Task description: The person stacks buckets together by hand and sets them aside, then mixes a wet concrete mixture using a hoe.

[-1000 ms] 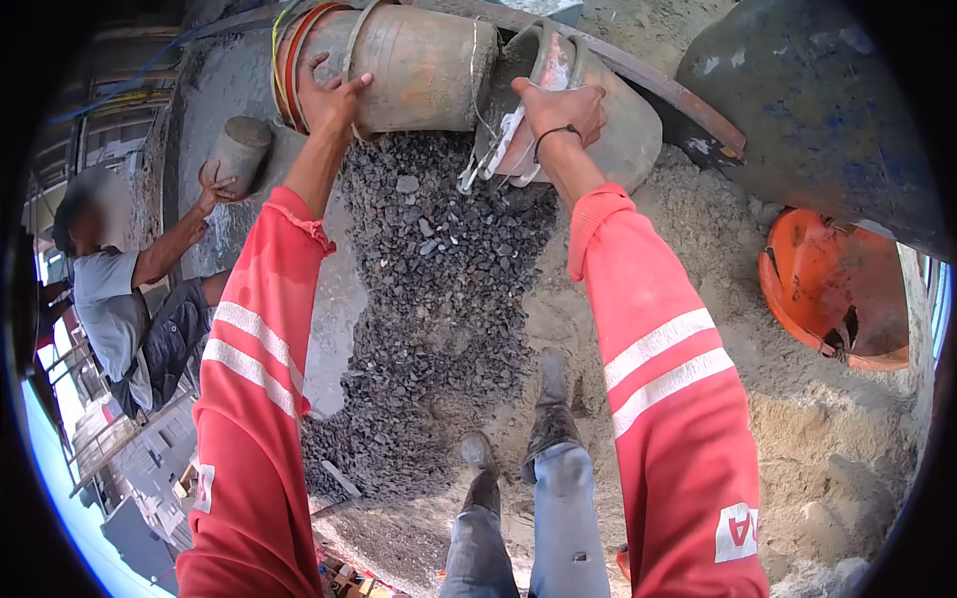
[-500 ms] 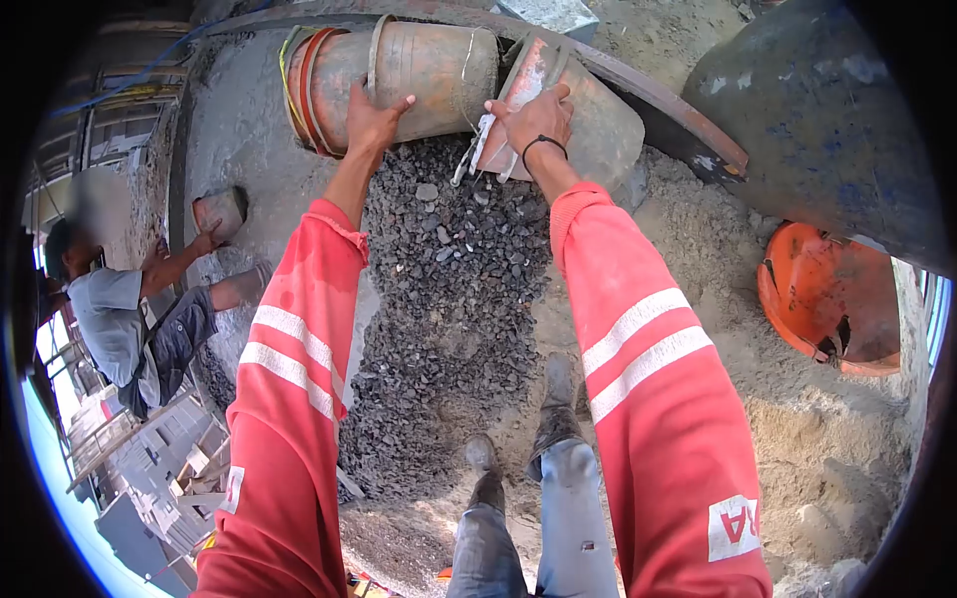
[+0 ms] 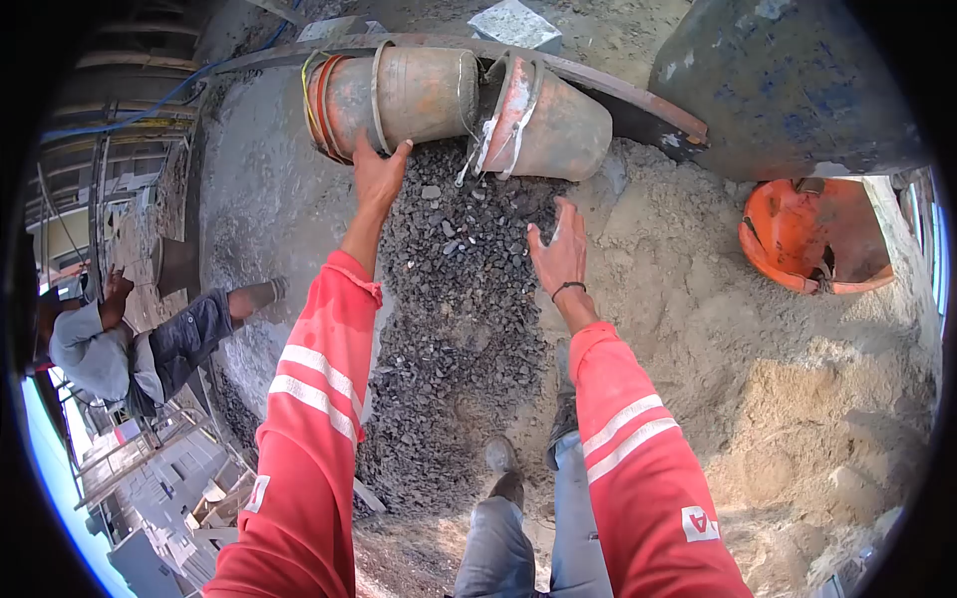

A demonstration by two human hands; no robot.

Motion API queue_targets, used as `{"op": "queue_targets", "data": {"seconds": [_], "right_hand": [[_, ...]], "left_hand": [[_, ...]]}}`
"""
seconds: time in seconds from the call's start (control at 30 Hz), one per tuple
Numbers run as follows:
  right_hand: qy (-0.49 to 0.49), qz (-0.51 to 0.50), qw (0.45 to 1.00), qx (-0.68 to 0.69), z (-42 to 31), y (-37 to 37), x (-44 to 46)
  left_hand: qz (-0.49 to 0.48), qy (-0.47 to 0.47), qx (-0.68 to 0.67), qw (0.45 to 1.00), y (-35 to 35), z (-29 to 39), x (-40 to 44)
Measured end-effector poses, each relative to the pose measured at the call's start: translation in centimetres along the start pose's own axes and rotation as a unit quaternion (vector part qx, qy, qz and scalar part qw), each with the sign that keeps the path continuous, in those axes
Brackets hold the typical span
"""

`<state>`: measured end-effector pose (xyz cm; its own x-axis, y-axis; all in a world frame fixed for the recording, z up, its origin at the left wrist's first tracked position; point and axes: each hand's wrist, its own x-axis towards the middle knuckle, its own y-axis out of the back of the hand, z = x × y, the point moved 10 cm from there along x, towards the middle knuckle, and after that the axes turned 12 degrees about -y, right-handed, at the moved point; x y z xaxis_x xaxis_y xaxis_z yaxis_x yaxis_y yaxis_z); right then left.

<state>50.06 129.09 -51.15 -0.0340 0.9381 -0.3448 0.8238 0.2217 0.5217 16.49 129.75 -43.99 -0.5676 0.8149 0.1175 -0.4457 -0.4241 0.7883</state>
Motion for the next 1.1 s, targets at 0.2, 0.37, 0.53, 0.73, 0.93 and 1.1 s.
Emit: {"op": "queue_targets", "data": {"seconds": [0.2, 0.37, 0.53, 0.73, 0.93, 1.1], "right_hand": [[-0.352, -0.125, 0.902, -0.218, 29.1, 9.9, -25.5], [-0.517, 0.024, 0.833, -0.197, 42.7, 25.6, -59.8], [-0.672, 0.112, 0.72, -0.134, 47.6, 30.4, -90.8], [-0.721, 0.085, 0.679, -0.111, 47.1, 29.5, -105.7], [-0.622, 0.09, 0.73, -0.268, 56.8, 41.2, -103.2], [-0.472, 0.084, 0.735, -0.48, 71.2, 53.5, -96.7]], "left_hand": [[-0.081, 0.109, -0.181, 0.974, 0.5, -1.2, -24.3], [-0.264, 0.067, -0.063, 0.96, 6.8, -1.4, -47.8], [-0.39, 0.056, 0.055, 0.917, 16.4, -7.3, -64.0], [-0.575, 0.2, 0.131, 0.783, 26.6, -14.9, -78.8], [-0.577, 0.125, 0.045, 0.806, 30.5, -18.0, -88.4], [-0.508, 0.186, 0.167, 0.825, 33.8, -17.5, -102.2]]}}
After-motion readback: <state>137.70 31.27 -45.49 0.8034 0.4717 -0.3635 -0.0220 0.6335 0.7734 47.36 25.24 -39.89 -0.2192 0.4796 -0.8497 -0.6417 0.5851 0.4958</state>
